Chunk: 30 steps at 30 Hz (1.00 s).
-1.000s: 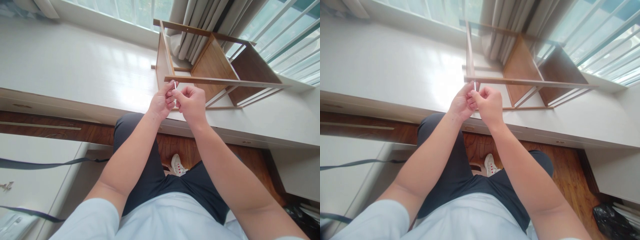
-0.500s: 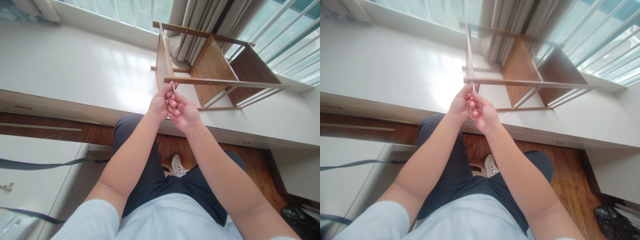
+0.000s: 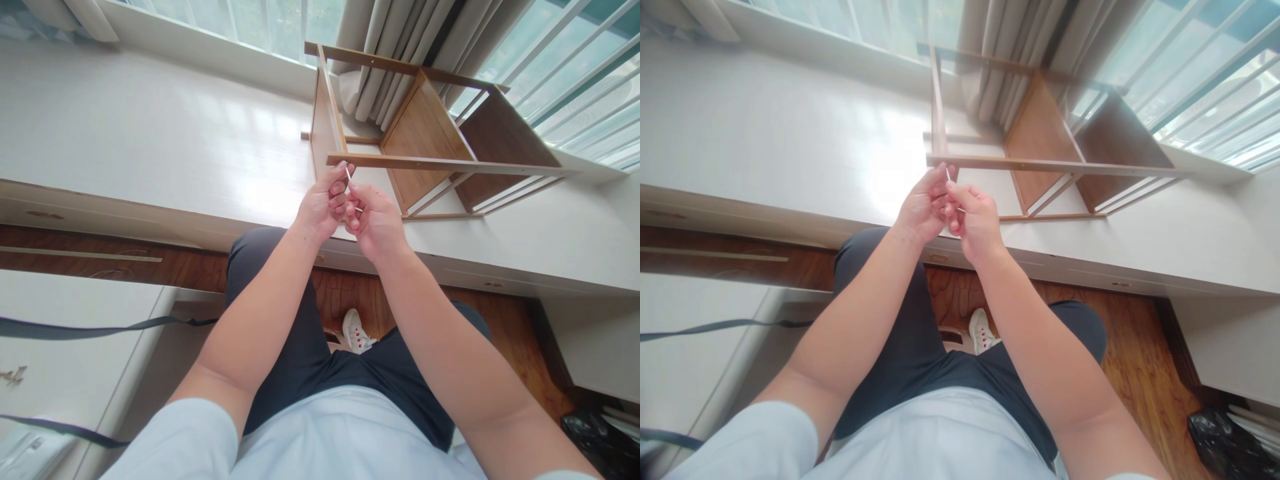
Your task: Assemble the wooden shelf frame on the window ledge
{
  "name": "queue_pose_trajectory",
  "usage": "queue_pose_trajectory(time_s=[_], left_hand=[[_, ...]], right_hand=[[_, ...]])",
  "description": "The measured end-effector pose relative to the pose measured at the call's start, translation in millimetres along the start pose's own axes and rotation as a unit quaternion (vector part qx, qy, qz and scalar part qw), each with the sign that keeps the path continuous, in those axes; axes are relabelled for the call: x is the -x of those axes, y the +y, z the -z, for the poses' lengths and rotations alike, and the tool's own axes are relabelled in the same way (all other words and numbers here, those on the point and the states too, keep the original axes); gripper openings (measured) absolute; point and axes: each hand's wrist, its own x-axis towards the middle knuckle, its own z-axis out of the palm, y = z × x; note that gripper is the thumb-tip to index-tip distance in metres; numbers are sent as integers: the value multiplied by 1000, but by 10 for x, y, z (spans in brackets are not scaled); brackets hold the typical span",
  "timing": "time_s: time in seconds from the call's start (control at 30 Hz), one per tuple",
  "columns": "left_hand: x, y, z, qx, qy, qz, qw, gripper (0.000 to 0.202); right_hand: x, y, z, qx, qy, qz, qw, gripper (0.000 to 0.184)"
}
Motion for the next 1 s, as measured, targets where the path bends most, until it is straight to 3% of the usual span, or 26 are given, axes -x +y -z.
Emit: queue_pose_trajectory(time_s=[0.13,0.23,0.33,0.43,0.77,1.0], left_hand=[[-16,2,13,-10,-12,-7,1000,11],[-25,0,16,-11,-10,-9,1000,11],[-29,-8,12,11,-3,-11,1000,11],[-29,-12,5,35,4,-6,999,12],[-20,-8,-6,38,26,9,999,12],[-29,-17,7,42,0,-1,999,10]], right_hand=[[-31,-1,56,153,70,136,976,44],[-33,-11,72,289,114,239,920,39],[-7,-19,72,381,137,298,864,34],[18,-25,70,416,136,310,844,33],[8,-65,66,452,123,305,829,38],[23,-99,47,466,120,284,829,35]])
